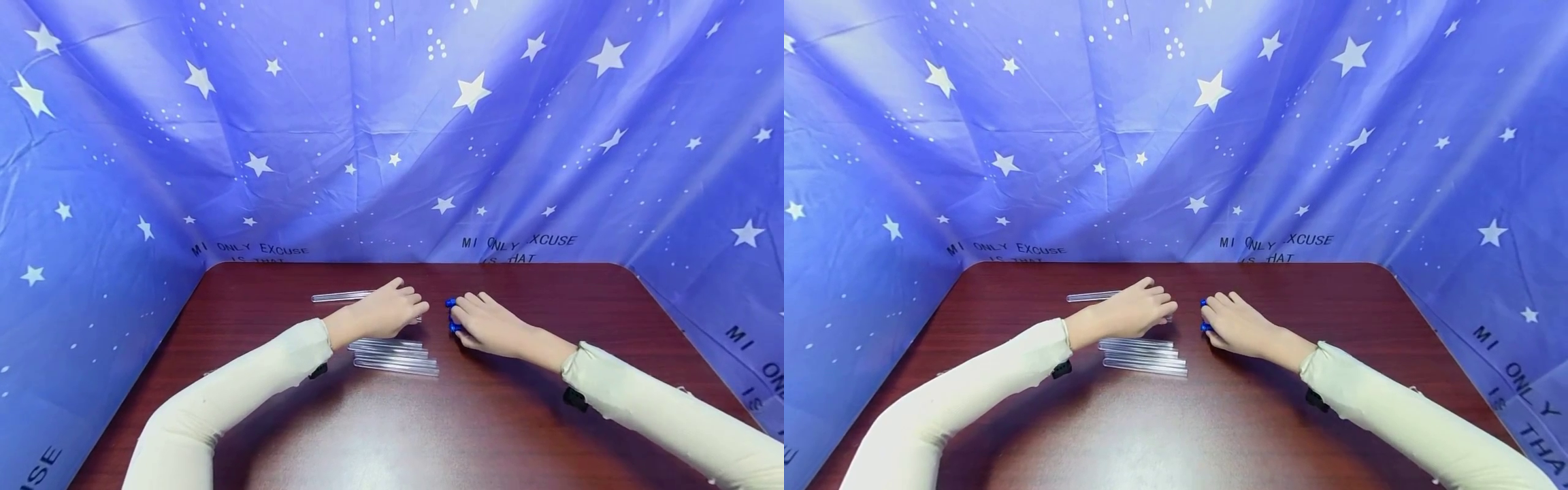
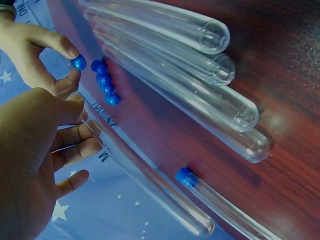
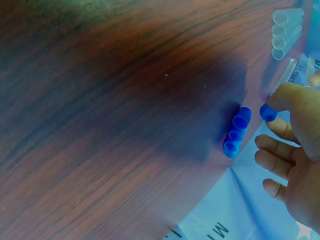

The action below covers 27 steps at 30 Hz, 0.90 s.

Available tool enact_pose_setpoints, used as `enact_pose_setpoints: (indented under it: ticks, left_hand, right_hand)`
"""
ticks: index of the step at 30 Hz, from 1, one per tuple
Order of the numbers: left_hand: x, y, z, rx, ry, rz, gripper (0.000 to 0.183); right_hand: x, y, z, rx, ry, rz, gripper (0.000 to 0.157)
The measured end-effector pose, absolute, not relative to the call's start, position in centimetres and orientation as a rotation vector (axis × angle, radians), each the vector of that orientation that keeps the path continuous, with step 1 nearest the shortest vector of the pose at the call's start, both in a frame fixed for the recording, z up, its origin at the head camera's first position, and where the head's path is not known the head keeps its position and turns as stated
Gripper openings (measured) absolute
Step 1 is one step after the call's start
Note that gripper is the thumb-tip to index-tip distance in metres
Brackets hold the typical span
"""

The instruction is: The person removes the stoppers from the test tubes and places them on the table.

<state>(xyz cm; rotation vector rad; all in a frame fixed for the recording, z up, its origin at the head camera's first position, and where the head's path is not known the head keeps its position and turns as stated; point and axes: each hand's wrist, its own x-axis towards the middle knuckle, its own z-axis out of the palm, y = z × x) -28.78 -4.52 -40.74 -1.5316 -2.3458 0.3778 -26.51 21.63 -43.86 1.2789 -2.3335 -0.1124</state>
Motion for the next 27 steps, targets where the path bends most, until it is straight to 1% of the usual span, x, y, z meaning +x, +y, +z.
enact_pose_setpoints:
  ticks: [8, 17, 27]
  left_hand:
    - [-28.6, -4.4, -41.1, -1.549, -2.396, 0.413, 0.021]
    - [-28.6, -4.5, -41.7, -1.566, -2.445, 0.415, 0.019]
    - [-28.7, -4.2, -42.0, -1.566, -2.466, 0.416, 0.021]
  right_hand:
    - [-26.5, 21.7, -44.4, 1.284, -2.31, -0.131, 0.029]
    - [-26.4, 21.3, -45.1, 1.262, -2.354, -0.176, 0.03]
    - [-26.5, 21.3, -45.3, 1.26, -2.312, -0.208, 0.031]
